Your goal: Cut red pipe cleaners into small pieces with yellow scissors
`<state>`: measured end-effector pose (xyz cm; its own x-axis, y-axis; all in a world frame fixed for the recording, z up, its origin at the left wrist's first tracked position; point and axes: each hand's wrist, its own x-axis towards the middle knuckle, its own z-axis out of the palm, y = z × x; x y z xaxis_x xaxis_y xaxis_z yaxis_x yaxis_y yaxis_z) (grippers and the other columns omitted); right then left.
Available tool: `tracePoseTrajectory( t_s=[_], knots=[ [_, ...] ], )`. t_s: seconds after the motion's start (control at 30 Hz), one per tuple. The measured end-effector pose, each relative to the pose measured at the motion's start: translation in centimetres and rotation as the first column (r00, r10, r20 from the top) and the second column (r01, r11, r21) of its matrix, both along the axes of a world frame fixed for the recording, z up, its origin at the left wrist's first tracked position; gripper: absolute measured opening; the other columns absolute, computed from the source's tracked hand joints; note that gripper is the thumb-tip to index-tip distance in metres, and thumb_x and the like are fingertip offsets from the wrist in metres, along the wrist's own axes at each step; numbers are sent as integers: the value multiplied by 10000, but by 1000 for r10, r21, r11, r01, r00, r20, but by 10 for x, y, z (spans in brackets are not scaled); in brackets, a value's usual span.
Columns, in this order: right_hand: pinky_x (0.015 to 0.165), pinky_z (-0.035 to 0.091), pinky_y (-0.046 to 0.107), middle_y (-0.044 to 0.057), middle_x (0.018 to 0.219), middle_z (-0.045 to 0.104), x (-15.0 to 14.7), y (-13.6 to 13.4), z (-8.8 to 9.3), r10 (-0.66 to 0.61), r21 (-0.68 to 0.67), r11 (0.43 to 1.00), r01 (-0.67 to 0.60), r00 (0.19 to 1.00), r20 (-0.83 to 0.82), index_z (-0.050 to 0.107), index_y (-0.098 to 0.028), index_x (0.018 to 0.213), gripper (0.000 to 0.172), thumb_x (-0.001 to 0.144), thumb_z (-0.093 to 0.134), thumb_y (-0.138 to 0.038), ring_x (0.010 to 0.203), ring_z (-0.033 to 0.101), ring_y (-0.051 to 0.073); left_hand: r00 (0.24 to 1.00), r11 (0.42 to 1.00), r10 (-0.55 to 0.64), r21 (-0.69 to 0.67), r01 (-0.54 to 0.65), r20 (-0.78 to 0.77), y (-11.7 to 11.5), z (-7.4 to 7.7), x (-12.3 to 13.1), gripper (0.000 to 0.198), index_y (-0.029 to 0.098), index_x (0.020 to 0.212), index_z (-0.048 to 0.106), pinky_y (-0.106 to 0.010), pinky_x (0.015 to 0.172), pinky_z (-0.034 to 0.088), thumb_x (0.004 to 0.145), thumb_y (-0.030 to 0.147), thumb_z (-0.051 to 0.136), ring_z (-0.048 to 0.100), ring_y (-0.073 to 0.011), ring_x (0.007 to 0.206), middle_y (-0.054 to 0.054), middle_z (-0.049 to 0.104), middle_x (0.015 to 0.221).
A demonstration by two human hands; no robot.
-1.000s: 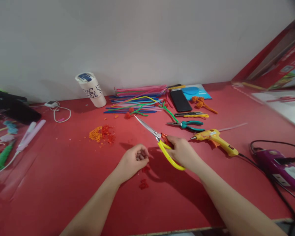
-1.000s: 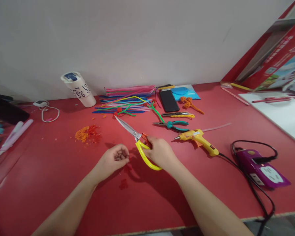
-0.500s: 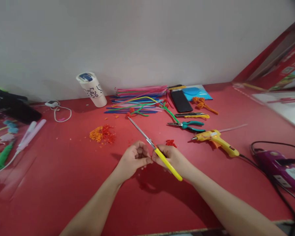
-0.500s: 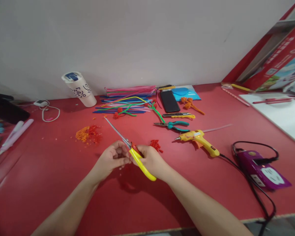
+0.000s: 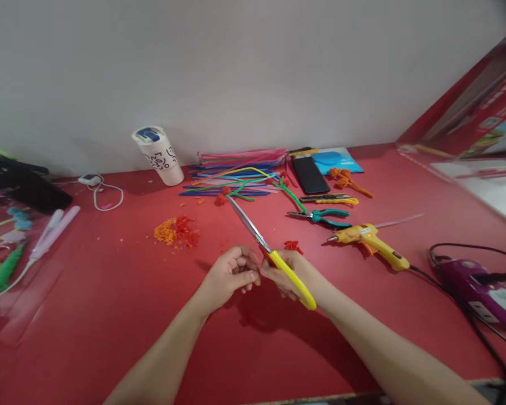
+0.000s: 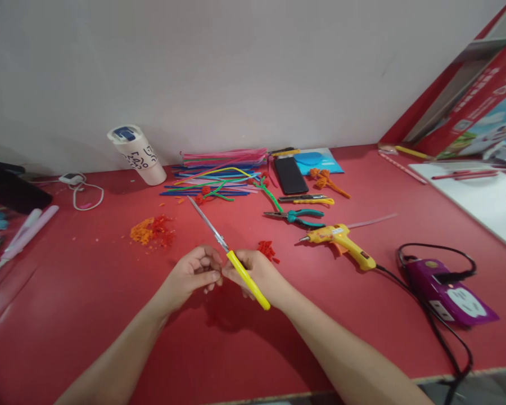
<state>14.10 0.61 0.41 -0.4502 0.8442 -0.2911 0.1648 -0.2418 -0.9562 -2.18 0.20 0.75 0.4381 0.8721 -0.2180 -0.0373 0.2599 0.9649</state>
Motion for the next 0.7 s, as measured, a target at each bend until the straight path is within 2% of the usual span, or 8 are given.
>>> tracePoseTrajectory(
  t_s=[0.2,0.4,0.53,0.7],
  knots=[
    [293,298,154,-108,340,363,0,-2,0,-18,39,999,17,999,45,441,-182,635,202,723,467,-362,264,346,42,1000,999,-3,-41,4,18,1,-1,-1,166,163,799,440,-179,442,366,664,145,536,471,-62,454,22,565,586],
    [284,299,161,-114,298,336,-3,-3,-4,-73,1,997,73,997,22,446,-182,641,196,723,465,-359,242,334,52,1000,998,14,-57,-13,28,1,2,0,178,166,795,432,-176,431,356,662,163,551,467,-63,445,22,567,568],
    [309,336,174,-128,290,314,-6,-2,-1,-106,-39,994,104,992,-64,430,-186,627,175,712,482,-330,229,314,49,997,997,65,-36,-64,30,0,5,1,172,174,775,431,-177,446,358,660,149,558,466,-61,455,28,569,578],
    [332,363,190,-139,297,290,-7,-5,5,-91,-63,995,81,976,-196,412,-189,617,175,718,478,-316,221,276,42,995,998,57,15,-59,77,-3,6,1,160,180,780,432,-183,472,366,675,146,547,473,-61,479,27,562,602]
  ],
)
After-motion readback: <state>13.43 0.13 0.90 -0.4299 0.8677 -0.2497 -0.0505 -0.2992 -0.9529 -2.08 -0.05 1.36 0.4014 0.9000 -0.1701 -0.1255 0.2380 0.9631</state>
